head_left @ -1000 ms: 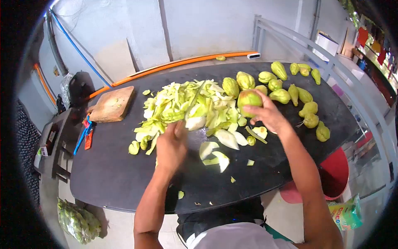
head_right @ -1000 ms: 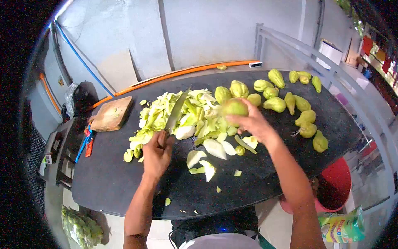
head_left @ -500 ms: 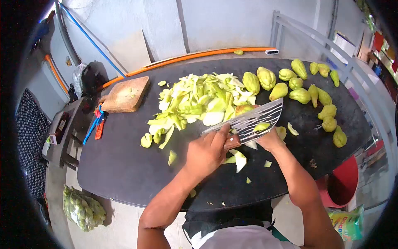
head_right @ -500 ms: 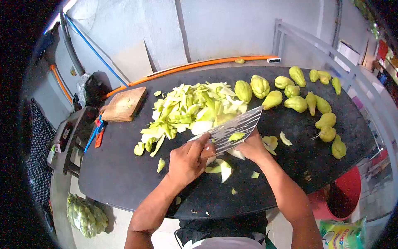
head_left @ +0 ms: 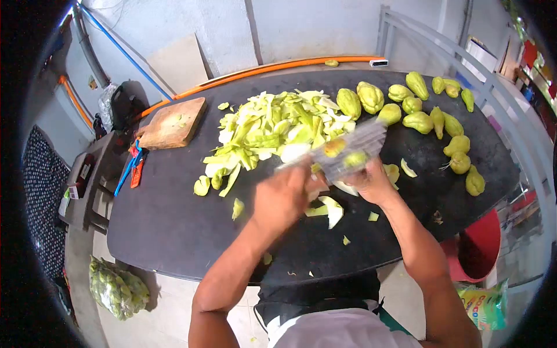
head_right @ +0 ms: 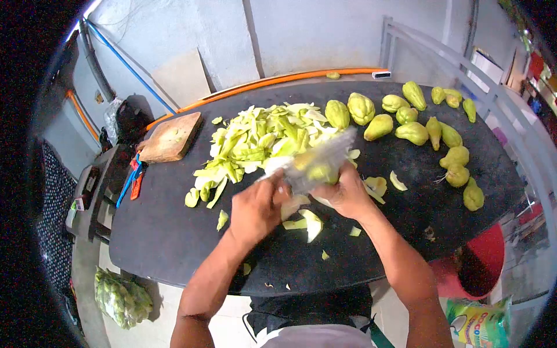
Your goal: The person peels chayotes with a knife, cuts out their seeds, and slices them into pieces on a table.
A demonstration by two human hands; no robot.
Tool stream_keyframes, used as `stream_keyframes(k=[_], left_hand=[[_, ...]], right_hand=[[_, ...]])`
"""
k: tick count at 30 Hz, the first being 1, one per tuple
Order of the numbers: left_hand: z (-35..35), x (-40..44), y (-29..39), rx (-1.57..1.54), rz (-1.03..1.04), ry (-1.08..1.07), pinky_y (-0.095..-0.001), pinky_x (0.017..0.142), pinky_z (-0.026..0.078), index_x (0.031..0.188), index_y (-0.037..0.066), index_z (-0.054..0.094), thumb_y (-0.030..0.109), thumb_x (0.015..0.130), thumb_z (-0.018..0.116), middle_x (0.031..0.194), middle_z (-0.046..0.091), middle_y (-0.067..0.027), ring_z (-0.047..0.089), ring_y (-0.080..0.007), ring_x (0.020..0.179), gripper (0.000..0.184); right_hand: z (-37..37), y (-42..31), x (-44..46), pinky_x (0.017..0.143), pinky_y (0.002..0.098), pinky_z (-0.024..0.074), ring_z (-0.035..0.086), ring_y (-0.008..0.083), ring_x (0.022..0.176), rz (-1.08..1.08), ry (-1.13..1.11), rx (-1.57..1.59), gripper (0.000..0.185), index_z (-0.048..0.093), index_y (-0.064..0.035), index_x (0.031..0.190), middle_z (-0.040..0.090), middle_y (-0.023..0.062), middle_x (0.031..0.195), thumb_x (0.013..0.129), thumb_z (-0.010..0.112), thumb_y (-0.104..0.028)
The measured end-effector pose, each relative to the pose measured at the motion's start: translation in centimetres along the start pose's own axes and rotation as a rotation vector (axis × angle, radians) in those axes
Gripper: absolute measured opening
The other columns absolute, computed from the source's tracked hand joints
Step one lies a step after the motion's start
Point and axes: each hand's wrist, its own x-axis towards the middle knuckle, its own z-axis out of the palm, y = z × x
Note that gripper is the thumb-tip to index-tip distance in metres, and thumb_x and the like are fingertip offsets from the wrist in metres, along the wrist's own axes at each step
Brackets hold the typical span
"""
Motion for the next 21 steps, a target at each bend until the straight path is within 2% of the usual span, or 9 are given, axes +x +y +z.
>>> stream_keyframes(k=[4,8,9,12,13,16,18,20,21], left_hand=[[-0.2,0.1,-3.8,0.019,-0.311,-0.063,-0.0466,0.067,0.055,0.114,0.010,0.062,0.007,0.087,0.066,0.083,0.069,-0.0200,0.069,-0.0388,0.077,0.027],[-0.3,0.5,-2.8,-0.058,-0.296,0.022,-0.0471,0.067,0.055,0.113,0.008,0.062,0.007,0.085,0.067,0.086,0.070,-0.0232,0.069,-0.0406,0.080,0.028],[-0.1,0.5,-2.5,-0.058,-0.271,0.020,-0.0453,0.067,0.055,0.116,0.008,0.062,0.005,0.084,0.067,0.085,0.069,-0.0223,0.069,-0.0398,0.079,0.032],[0.1,0.1,-1.1,-0.110,-0.119,0.011,-0.0437,0.066,0.055,0.115,0.006,0.062,0.005,0.085,0.067,0.083,0.067,-0.0198,0.069,-0.0373,0.077,0.030],[0.5,-0.1,-0.6,-0.128,-0.060,0.022,-0.0422,0.064,0.055,0.117,0.005,0.062,0.004,0.084,0.068,0.082,0.066,-0.0173,0.069,-0.0350,0.074,0.033],[-0.2,-0.1,1.2,-0.109,0.098,0.002,-0.0411,0.061,0.055,0.126,0.005,0.059,0.003,0.075,0.073,0.082,0.065,-0.0134,0.067,-0.0333,0.070,0.053],[0.0,-0.3,1.2,-0.068,0.160,0.015,-0.0405,0.061,0.055,0.128,0.004,0.058,0.003,0.071,0.075,0.082,0.064,-0.0117,0.066,-0.0322,0.069,0.059],[0.1,-0.4,1.2,-0.046,0.198,0.020,-0.0401,0.060,0.055,0.130,0.004,0.057,0.004,0.068,0.075,0.082,0.064,-0.0106,0.066,-0.0313,0.069,0.064],[-0.2,-0.3,1.3,-0.045,0.204,0.019,-0.0400,0.060,0.055,0.130,0.003,0.057,0.003,0.067,0.075,0.082,0.064,-0.0103,0.066,-0.0310,0.069,0.065]], right_hand=[[1.5,-2.7,0.3,0.094,0.0312,0.0489,0.059,0.0145,0.106,0.007,-0.030,0.240,0.073,0.055,-0.0056,0.127,0.061,0.0046,0.118,0.069,0.090,-0.033],[0.6,-2.0,0.6,0.099,0.0313,0.0468,0.057,0.0146,0.112,0.018,0.006,0.196,0.072,0.054,-0.0084,0.130,0.060,0.0049,0.118,0.071,0.091,-0.027],[0.4,-1.3,0.9,0.088,0.0285,0.0520,0.060,0.0130,0.102,-0.074,0.028,0.106,0.069,0.053,-0.0064,0.130,0.062,0.0043,0.114,0.074,0.090,-0.025],[-0.4,-0.9,0.7,0.069,0.0253,0.0546,0.063,0.0102,0.088,0.204,0.050,0.304,0.063,0.053,-0.0041,0.128,0.065,0.0033,0.107,0.077,0.087,-0.021],[-0.2,-0.9,0.7,0.053,0.0239,0.0509,0.063,0.0080,0.078,0.219,0.087,0.301,0.052,0.055,-0.0019,0.123,0.066,0.0028,0.100,0.081,0.082,-0.016],[-0.6,1.3,0.2,0.052,0.0246,0.0508,0.063,0.0085,0.078,0.209,0.107,0.392,0.041,0.058,-0.0021,0.120,0.067,0.0034,0.098,0.084,0.076,-0.009],[-0.2,3.0,0.4,0.083,0.0308,0.0543,0.062,0.0134,0.100,0.076,0.187,0.268,0.042,0.057,-0.0010,0.124,0.064,0.0064,0.112,0.085,0.072,-0.002],[-0.7,3.8,-0.3,0.095,0.0320,0.0495,0.059,0.0148,0.108,0.219,0.195,0.472,0.048,0.055,-0.0005,0.130,0.062,0.0070,0.117,0.085,0.072,-0.002],[-0.8,3.9,-0.3,0.094,0.0317,0.0504,0.059,0.0148,0.107,0.215,0.176,0.467,0.050,0.053,-0.0004,0.133,0.063,0.0071,0.118,0.086,0.071,-0.001]])
